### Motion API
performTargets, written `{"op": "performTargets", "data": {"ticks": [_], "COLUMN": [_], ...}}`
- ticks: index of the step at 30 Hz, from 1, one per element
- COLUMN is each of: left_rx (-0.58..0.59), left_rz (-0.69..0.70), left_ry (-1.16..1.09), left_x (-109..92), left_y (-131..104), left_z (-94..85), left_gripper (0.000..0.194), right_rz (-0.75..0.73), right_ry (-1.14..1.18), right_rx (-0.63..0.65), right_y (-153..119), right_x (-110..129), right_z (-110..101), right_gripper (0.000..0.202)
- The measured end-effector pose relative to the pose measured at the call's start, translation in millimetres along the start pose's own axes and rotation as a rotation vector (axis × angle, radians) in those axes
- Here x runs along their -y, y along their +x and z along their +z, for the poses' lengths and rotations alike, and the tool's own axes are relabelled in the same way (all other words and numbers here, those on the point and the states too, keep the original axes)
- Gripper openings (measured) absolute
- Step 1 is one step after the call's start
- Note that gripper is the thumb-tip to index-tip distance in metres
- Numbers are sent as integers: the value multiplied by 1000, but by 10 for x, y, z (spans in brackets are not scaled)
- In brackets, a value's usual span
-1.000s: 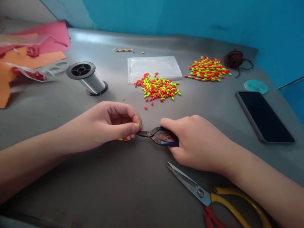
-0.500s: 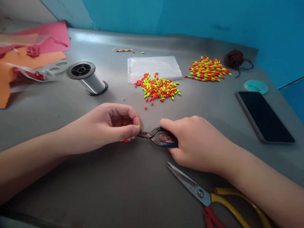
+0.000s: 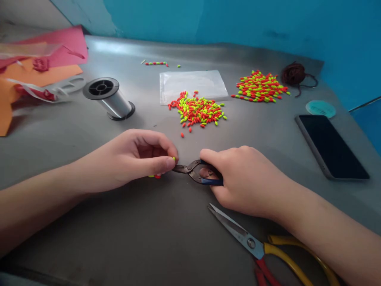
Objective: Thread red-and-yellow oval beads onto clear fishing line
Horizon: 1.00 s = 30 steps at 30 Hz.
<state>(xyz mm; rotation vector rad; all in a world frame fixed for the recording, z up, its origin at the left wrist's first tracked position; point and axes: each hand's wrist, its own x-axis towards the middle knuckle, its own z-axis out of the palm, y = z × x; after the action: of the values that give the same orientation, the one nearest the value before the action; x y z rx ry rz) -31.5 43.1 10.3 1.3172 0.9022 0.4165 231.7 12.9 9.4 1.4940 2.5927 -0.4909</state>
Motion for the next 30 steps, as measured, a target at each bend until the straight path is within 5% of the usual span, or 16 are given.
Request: {"op": "performTargets", "data": {"ticks": [14,30], "left_rx": [-153,-141], "left_rz": [60,36], "left_ry": [-228,-263], "left_x": [34,30], "left_y": [19,33], "left_z": [-21,-26], "left_gripper": [14,28], "right_rz": [2,7], "right_ry": [-39,-28], "right_rx": [39,22], "right_y": [-4,-3], "right_x": [7,7], "right_z": [1,5], "right_gripper": [13,13]}}
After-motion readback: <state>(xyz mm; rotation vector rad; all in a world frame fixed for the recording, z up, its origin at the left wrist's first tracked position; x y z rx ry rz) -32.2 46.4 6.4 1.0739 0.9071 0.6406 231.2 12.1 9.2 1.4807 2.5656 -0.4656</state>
